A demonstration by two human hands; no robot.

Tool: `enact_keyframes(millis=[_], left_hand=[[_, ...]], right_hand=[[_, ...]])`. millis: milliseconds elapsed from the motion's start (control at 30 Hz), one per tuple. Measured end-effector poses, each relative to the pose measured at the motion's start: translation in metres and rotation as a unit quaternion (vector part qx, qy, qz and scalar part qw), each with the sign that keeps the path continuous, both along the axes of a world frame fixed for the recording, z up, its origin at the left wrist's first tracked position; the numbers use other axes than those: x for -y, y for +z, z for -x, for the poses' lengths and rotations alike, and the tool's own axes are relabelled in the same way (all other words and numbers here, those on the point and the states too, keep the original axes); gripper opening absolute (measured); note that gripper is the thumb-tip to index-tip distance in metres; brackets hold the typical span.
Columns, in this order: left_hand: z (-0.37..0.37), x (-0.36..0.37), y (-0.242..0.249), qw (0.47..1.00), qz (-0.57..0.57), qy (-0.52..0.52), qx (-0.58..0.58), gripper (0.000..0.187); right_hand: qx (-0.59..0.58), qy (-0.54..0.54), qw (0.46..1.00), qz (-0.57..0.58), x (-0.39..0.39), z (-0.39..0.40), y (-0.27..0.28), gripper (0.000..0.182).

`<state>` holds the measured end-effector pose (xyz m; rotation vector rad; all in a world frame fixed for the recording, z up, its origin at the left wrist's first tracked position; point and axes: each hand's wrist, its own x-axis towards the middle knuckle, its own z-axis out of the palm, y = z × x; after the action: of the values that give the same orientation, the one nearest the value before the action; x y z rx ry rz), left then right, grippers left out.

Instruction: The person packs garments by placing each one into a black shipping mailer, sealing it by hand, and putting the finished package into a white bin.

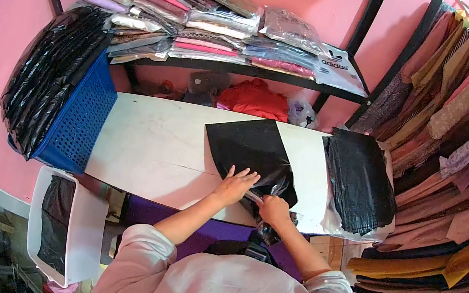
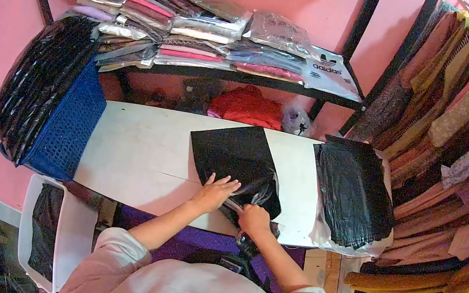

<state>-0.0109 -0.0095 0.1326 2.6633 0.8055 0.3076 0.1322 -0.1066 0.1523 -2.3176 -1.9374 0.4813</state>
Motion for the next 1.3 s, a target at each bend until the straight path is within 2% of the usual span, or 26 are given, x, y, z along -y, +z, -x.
enact_keyframes(millis=[133, 200, 333, 400, 433, 467, 533, 600, 667, 700, 767, 800, 867, 900, 1000, 1067, 1133, 1167, 1200, 1267, 1300], left_hand=[[-0.007, 0.007, 0.001, 0.998, -0.011, -0.009, 0.054, 0.038], [-0.007, 0.009, 0.000, 0.993, -0.035, -0.065, 0.094, 0.037], [-0.008, 0.012, -0.004, 0.984, -0.073, -0.080, 0.140, 0.038], [-0.005, 0.012, -0.006, 0.985, -0.089, -0.062, 0.131, 0.039], [-0.002, 0.013, -0.008, 0.986, -0.104, -0.043, 0.123, 0.040], [0.001, 0.012, -0.012, 0.986, -0.104, -0.043, 0.122, 0.040], [0.009, 0.012, -0.020, 0.993, -0.098, 0.014, 0.066, 0.043], [0.014, 0.016, -0.028, 0.994, -0.087, 0.029, 0.051, 0.045], [0.016, 0.020, -0.037, 0.995, -0.067, 0.049, 0.048, 0.046], [0.016, 0.020, -0.041, 0.994, -0.090, 0.050, 0.025, 0.046], [0.019, 0.021, -0.046, 0.995, -0.083, 0.047, 0.017, 0.047], [0.021, 0.021, -0.048, 0.996, -0.079, 0.045, 0.008, 0.047], [0.030, 0.020, -0.054, 0.998, -0.053, 0.027, -0.010, 0.046], [0.035, 0.018, -0.057, 1.000, -0.020, 0.016, -0.016, 0.046], [0.041, 0.013, -0.049, 0.999, 0.039, 0.002, -0.027, 0.046], [0.040, 0.008, -0.041, 0.993, 0.114, 0.000, 0.023, 0.045], [0.037, 0.009, -0.038, 0.992, 0.122, 0.008, 0.024, 0.044], [0.036, 0.009, -0.039, 0.996, 0.084, 0.001, 0.014, 0.043], [0.035, 0.008, -0.041, 0.999, 0.044, -0.006, 0.004, 0.042], [0.034, 0.017, -0.056, 0.999, 0.002, -0.009, -0.047, 0.049], [0.035, 0.025, -0.067, 0.999, -0.006, 0.010, -0.040, 0.051]], right_hand=[[0.013, -0.012, 0.999, -0.043, -0.011, 0.000, -0.015, 0.022], [0.020, -0.016, 0.998, -0.065, -0.016, -0.002, -0.025, 0.017], [-0.040, -0.006, 0.992, -0.120, -0.031, -0.005, -0.051, 0.021], [-0.022, -0.014, 0.987, -0.160, -0.038, -0.008, -0.052, 0.020], [-0.036, -0.025, 0.996, -0.084, -0.037, -0.013, -0.046, 0.027], [-0.104, -0.028, 0.990, -0.092, -0.037, -0.019, -0.041, 0.038], [-0.117, -0.042, 0.992, 0.004, -0.038, -0.031, -0.028, 0.047], [-0.109, -0.030, 0.983, -0.142, -0.027, -0.043, -0.043, 0.052], [0.011, -0.057, 0.996, -0.063, -0.020, -0.051, -0.053, 0.044], [0.012, -0.057, 0.997, -0.059, -0.015, -0.056, -0.061, 0.044], [0.069, 0.037, 0.953, -0.293, -0.005, -0.064, -0.087, 0.042], [0.069, 0.037, 0.954, -0.290, -0.001, -0.068, -0.099, 0.042], [0.099, 0.041, 0.981, -0.159, 0.004, -0.075, -0.117, 0.042], [0.108, 0.030, 0.992, -0.066, 0.003, -0.068, -0.103, 0.044], [0.092, 0.079, 0.991, -0.063, 0.006, -0.025, -0.041, 0.045], [-0.058, 0.153, 0.976, -0.145, 0.004, -0.009, -0.062, 0.051], [-0.022, 0.277, 0.951, -0.133, -0.001, 0.000, -0.077, 0.056], [0.042, 0.290, 0.937, -0.188, -0.003, 0.000, -0.091, 0.057], [0.018, 0.291, 0.949, -0.120, -0.007, -0.001, -0.093, 0.055], [-0.094, 0.263, 0.959, 0.046, -0.017, -0.007, -0.069, 0.041], [-0.096, 0.261, 0.959, 0.046, -0.016, -0.016, -0.076, 0.041]])
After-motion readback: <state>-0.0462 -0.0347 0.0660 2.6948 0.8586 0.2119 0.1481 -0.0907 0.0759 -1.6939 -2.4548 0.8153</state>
